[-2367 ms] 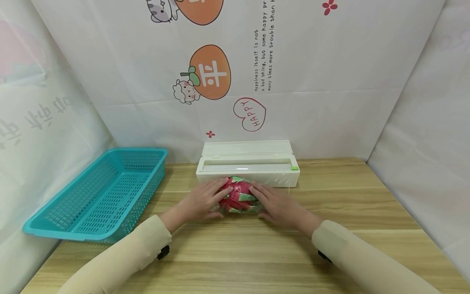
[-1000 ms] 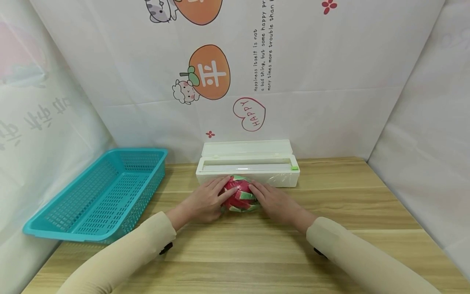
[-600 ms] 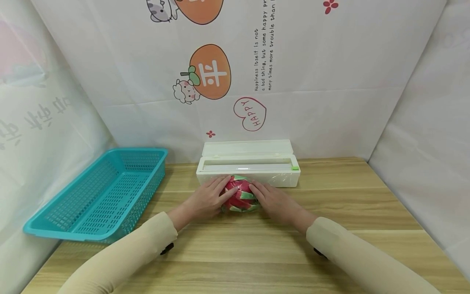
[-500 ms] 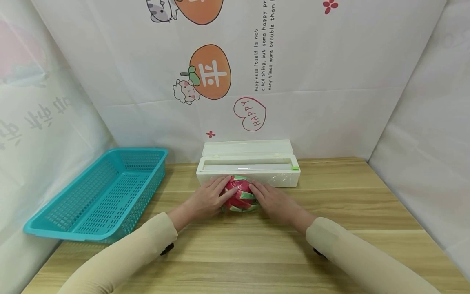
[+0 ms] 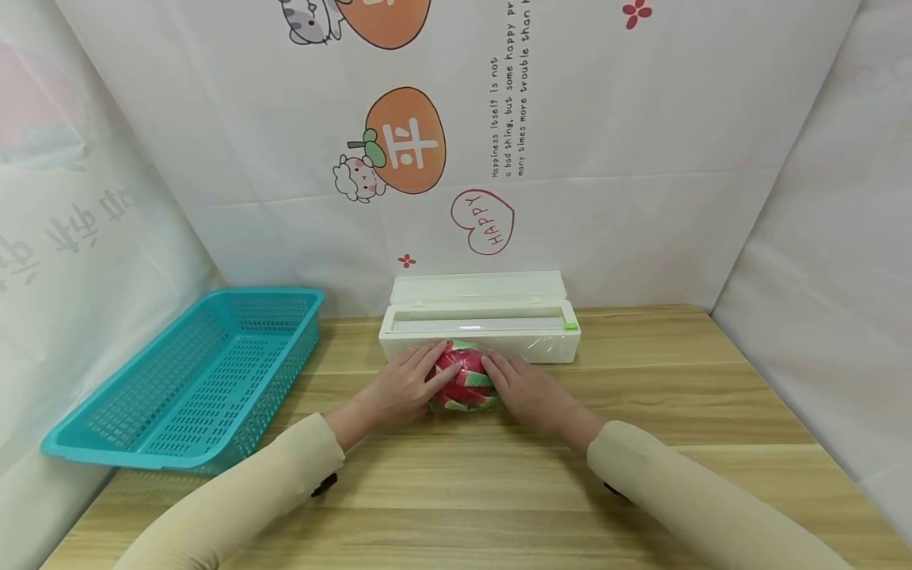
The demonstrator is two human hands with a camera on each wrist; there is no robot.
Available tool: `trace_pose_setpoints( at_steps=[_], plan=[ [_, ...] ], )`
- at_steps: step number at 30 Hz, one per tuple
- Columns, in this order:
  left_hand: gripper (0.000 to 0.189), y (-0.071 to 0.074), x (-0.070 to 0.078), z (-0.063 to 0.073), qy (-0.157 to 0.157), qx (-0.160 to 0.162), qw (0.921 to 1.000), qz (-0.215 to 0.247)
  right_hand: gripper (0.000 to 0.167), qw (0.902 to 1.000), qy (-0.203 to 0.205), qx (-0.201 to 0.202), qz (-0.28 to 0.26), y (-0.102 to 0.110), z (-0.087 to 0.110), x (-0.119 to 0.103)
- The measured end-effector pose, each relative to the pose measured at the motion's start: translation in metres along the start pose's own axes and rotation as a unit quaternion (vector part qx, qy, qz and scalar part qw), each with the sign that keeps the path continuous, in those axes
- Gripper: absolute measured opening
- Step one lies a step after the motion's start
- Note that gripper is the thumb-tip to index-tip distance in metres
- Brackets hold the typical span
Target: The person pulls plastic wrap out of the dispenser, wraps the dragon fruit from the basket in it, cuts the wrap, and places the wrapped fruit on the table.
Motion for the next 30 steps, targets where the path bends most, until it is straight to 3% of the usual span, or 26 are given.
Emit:
trace_pose_setpoints(
  at_steps=[12,18,30],
  plan=[
    [0.072,-0.001,0.001,0.002,0.020,-0.016,0.9996,0.007,0.075,0.9996,0.004,0.011,0.026,0.001,-0.004,0.001],
    [0.075,0.005,-0.001,0.002,0.016,-0.004,0.9978,0.065,0.078,0.9996,-0.003,0.019,0.021,0.002,-0.005,0.002],
    [0.080,0.010,-0.004,0.003,0.007,-0.038,0.9949,0.093,0.078,0.9958,0.029,0.082,0.030,0.006,0.000,-0.001]
  ],
)
Point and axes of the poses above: each hand's wrist, its own z-axis away from the middle knuckle, its own y-axis out of the back of the hand, x = y × z, the point moved 5 cm from there along -z, towards the middle knuckle, and after that the axes turned 12 degrees about y, right-handed, at the moved point
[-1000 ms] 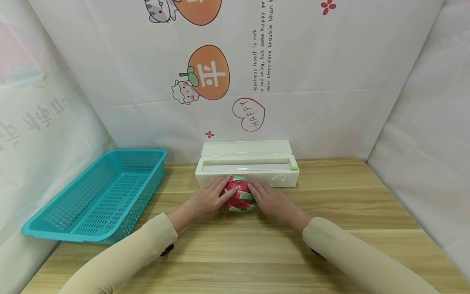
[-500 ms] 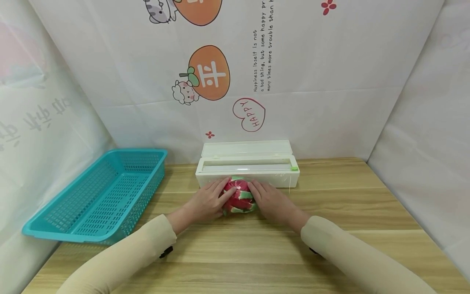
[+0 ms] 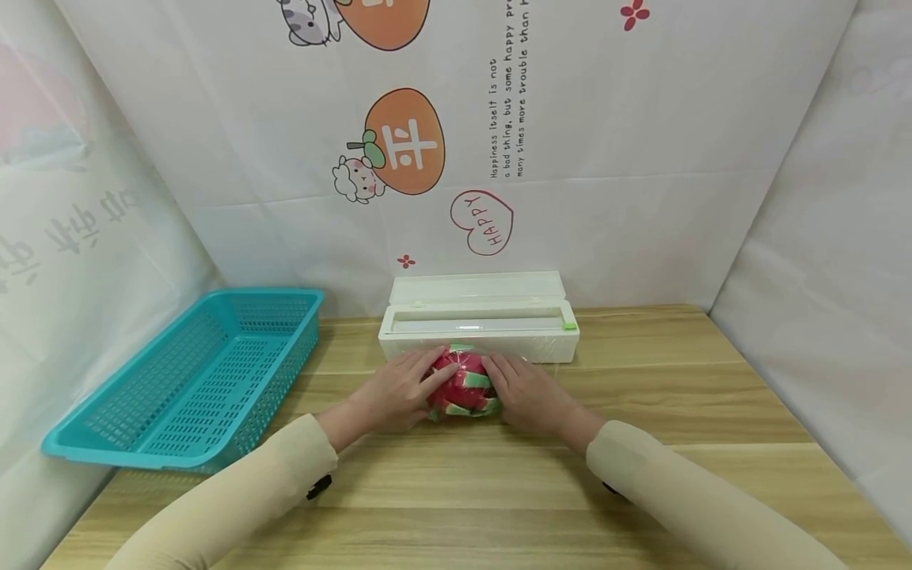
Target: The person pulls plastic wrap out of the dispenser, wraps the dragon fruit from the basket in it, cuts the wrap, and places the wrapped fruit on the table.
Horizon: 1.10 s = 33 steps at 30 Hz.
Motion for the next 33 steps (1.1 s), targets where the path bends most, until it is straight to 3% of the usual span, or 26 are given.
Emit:
trace_pose_setpoints(
  at_steps=[6,11,22,33],
  plan=[
    [0.087,0.001,-0.001,0.000,-0.006,-0.007,0.9999,-0.015,0.079,0.9990,-0.009,0.007,-0.042,0.002,0.002,0.001],
    [0.092,0.001,0.000,0.001,-0.016,0.010,0.9997,-0.016,0.080,0.9987,-0.009,0.008,-0.049,0.004,0.003,0.000],
    [0.095,0.004,0.001,0.005,-0.028,0.037,0.9988,-0.013,0.074,0.9977,0.013,0.065,-0.009,0.012,0.002,-0.002],
    [0.093,0.006,0.002,0.007,-0.036,0.048,0.9982,-0.001,0.073,0.9967,0.021,0.078,-0.010,0.014,0.000,-0.004]
  ],
)
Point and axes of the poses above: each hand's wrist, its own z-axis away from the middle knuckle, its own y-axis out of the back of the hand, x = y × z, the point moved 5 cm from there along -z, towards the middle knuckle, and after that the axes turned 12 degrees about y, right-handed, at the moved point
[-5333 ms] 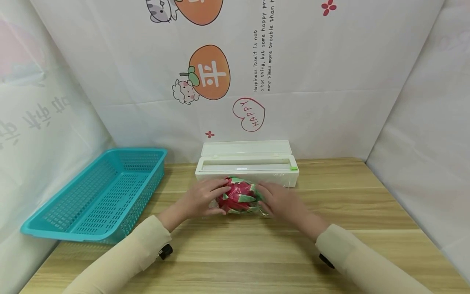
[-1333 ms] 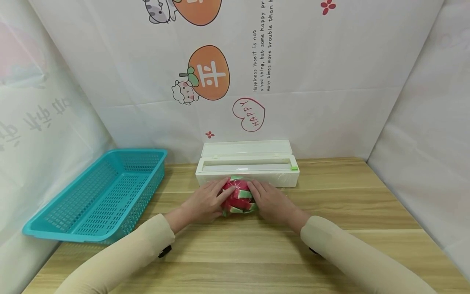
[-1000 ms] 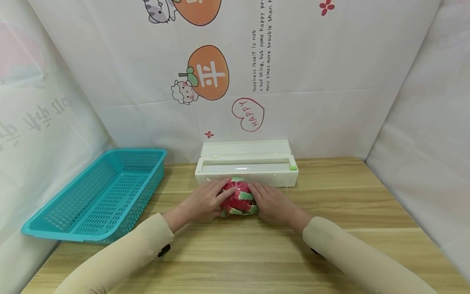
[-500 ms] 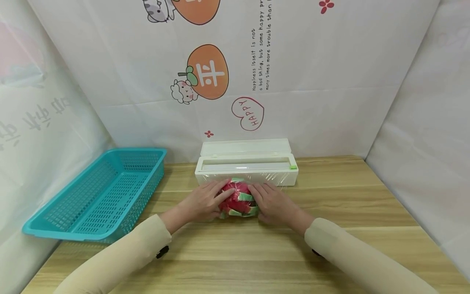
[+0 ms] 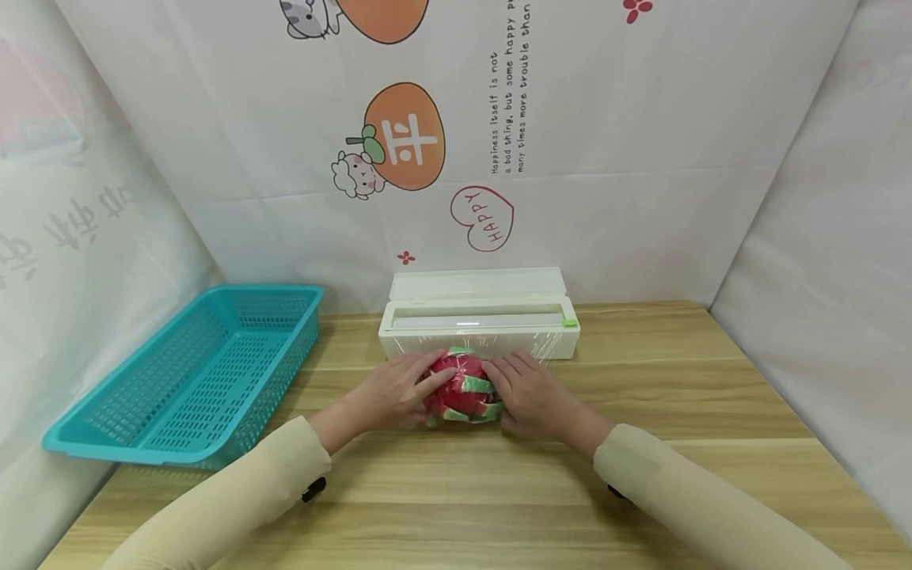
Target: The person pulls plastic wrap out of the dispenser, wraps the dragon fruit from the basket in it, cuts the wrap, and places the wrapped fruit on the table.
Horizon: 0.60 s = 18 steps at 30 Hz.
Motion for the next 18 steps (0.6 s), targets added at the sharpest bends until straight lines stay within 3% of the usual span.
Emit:
trace_pose_setpoints(
  at_steps=[7,13,18],
  plan=[
    [0.094,0.004,0.001,0.001,0.004,-0.007,0.9999,0.009,0.076,0.9994,-0.004,0.011,-0.034,0.002,0.000,-0.002],
    [0.092,0.007,0.002,0.002,0.006,-0.010,0.9999,0.006,0.077,0.9993,-0.001,0.018,-0.032,0.006,-0.002,-0.005],
    [0.092,0.011,0.002,0.002,0.008,-0.031,0.9992,0.024,0.078,0.9992,-0.005,0.017,-0.037,0.009,-0.002,-0.005]
  ],
)
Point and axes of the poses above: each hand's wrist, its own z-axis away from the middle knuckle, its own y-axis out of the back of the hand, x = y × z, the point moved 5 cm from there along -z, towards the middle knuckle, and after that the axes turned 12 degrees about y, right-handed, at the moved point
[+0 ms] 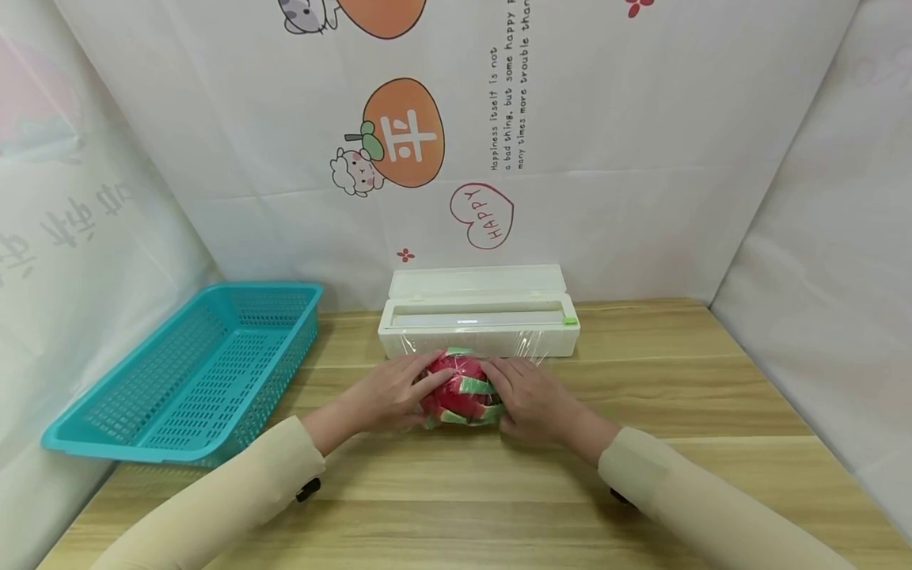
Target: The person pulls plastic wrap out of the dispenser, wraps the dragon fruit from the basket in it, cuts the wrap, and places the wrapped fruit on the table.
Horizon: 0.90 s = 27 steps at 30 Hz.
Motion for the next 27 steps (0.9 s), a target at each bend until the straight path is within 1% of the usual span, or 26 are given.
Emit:
trace_pose_setpoints(
  at_steps=[4,8,12,15,22,27],
  plan=[
    [0.095,0.003,-0.003,-0.002,0.001,-0.026,0.9995,0.019,0.078,0.9999,-0.011,0.004,-0.013,0.002,0.000,0.001],
    [0.099,0.004,-0.006,-0.003,-0.003,-0.043,0.9983,0.040,0.078,0.9996,-0.019,0.004,-0.022,0.003,0.000,0.002],
    [0.102,0.004,-0.008,-0.002,-0.009,-0.040,0.9974,0.059,0.080,0.9984,-0.035,0.000,-0.045,0.002,0.001,0.004],
    [0.103,0.003,-0.008,-0.002,-0.008,-0.039,0.9968,0.070,0.082,0.9966,-0.048,-0.005,-0.066,0.001,0.002,0.005],
    [0.105,0.001,-0.011,-0.002,0.006,-0.062,0.9930,0.100,0.083,0.9917,-0.071,-0.001,-0.108,0.000,0.004,0.009],
    [0.104,0.002,-0.012,-0.002,-0.001,-0.058,0.9915,0.116,0.084,0.9856,-0.086,0.001,-0.145,0.000,0.004,0.011]
  ],
)
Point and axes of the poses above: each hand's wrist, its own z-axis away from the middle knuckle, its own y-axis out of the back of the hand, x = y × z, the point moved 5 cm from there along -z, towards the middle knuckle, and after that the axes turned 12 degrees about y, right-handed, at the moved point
